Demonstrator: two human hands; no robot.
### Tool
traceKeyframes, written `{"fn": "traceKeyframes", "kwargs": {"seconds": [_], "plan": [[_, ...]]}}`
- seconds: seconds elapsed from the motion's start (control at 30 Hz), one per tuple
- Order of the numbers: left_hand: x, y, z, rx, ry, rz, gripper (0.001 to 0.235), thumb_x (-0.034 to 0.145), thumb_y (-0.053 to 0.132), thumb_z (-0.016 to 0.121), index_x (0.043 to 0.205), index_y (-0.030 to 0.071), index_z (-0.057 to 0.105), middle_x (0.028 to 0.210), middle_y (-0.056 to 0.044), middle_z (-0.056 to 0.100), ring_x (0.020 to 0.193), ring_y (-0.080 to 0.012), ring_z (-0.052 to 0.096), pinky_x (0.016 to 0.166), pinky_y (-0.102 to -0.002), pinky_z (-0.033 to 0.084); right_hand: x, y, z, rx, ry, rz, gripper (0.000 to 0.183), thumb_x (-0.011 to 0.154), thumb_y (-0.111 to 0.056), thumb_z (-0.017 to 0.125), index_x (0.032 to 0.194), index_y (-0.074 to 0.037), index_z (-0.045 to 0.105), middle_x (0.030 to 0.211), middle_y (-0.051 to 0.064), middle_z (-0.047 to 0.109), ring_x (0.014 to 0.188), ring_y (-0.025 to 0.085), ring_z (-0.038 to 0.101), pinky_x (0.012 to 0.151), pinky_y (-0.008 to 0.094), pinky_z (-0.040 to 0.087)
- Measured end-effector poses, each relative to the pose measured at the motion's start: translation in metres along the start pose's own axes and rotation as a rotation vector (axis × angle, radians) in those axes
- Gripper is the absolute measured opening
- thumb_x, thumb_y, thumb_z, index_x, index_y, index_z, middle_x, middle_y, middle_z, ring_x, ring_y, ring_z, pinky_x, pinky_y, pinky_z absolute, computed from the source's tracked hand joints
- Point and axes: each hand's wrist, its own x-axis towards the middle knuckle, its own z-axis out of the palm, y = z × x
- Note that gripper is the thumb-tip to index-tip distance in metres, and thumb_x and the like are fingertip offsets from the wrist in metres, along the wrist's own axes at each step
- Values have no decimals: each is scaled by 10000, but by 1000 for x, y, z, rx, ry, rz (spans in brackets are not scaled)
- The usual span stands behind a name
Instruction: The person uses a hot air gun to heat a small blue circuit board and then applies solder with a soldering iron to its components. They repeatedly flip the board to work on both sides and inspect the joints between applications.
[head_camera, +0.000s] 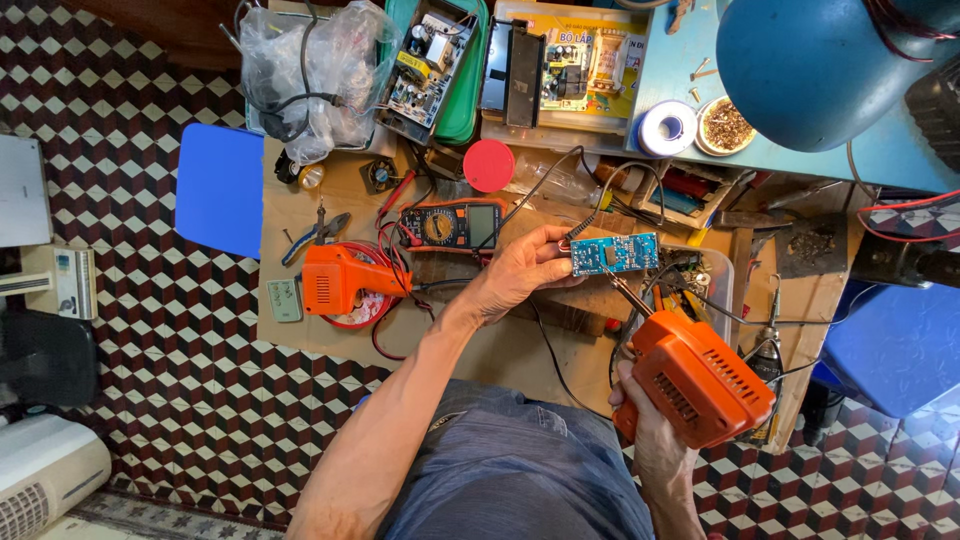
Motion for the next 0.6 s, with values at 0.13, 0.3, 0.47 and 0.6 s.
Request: {"fn": "traceKeyframes", "kwargs": {"seconds": [0.13, 0.3, 0.47, 0.6], "plan": [[0, 0, 0, -8, -3, 13, 480, 1029, 143, 612, 1461, 4, 454, 1317, -95, 641, 1188, -155, 632, 1069, -326, 540, 4, -1, 1, 46, 12, 17, 152, 917, -52, 677, 1059, 2, 665, 716, 100, 645, 630, 172, 641, 579, 341, 549], [0, 0, 0, -15, 2, 0, 476, 1027, 135, 613, 1457, 3, 455, 1307, -104, 646, 1181, -160, 636, 1068, -326, 540, 3, 4, 1, 96, -48, -70, 144, 928, -34, 665, 1062, 20, 666, 772, 102, 657, 654, 164, 638, 605, 321, 547], [1, -1, -1, -5, 2, -7, 484, 1023, 137, 625, 1455, -2, 459, 1284, -113, 659, 1154, -164, 649, 1056, -323, 542, 1, 3, 1, 47, -90, -102, 122, 922, -54, 671, 1030, 2, 662, 727, 82, 647, 631, 149, 623, 603, 310, 544], [0, 0, -1, 2, 6, -6, 493, 1020, 143, 633, 1458, -3, 458, 1284, -117, 659, 1153, -163, 649, 1054, -319, 544, -2, -3, 4, -18, -62, -40, 103, 923, -94, 698, 952, 4, 684, 680, 72, 643, 600, 151, 610, 584, 317, 524]]}}
